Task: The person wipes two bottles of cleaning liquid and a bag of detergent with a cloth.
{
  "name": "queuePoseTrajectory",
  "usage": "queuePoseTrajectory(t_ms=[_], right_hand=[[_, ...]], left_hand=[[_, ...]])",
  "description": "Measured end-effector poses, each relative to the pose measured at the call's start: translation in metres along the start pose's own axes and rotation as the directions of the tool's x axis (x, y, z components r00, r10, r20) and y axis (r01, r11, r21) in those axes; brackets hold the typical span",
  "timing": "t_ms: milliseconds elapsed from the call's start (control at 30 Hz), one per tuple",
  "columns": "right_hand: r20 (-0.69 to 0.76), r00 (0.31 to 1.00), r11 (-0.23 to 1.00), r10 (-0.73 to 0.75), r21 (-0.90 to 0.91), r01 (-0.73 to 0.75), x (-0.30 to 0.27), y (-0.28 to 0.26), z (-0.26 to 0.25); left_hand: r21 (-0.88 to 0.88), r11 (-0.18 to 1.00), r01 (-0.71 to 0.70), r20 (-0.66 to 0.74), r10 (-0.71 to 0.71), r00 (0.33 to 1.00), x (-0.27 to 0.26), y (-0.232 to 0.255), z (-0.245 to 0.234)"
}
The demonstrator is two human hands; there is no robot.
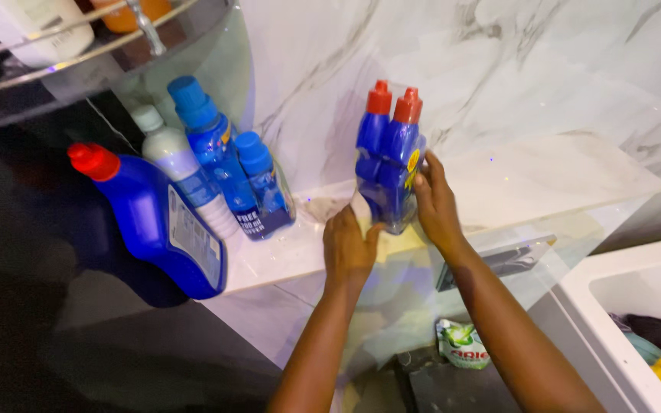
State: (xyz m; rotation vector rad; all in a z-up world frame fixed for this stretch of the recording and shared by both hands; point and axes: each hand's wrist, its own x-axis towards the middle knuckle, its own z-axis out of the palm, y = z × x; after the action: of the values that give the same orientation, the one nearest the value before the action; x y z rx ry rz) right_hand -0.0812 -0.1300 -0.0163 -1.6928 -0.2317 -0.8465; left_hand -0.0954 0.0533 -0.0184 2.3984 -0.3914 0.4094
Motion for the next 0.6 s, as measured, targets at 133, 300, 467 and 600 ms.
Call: queuePoseTrajectory(t_ms=[133, 300, 467, 600], right_hand=[[0.055, 0.975, 0.956, -0.216, -0.189, 0.222, -0.062, -0.034, -0.021], [0.063, 0.939, 0.893, -0.339, -0.294, 0.342, -0.090, -0.032, -0.008], [-0.402, 0.876, 0.960, -0.266, -0.198, 0.200, -0.035, -0.010, -0.036], [-0.482, 0.815, 0.946, -0.322, -0.134, 0.295, 0.023, -0.026, -0.053]], left_hand=[[-0.197, 0.978, -0.071, -0.127, 0.046, 0.991, -0.023, 0.009, -0.005], [-0.665, 0.692, -0.281, -0.125, 0.267, 0.955, -0.044, 0.045, 0.001], [-0.260, 0.914, -0.312, -0.426, 0.181, 0.886, -0.011, 0.060, -0.024], [-0.353, 0.879, -0.319, -0.525, 0.096, 0.846, 0.011, 0.080, -0.011]])
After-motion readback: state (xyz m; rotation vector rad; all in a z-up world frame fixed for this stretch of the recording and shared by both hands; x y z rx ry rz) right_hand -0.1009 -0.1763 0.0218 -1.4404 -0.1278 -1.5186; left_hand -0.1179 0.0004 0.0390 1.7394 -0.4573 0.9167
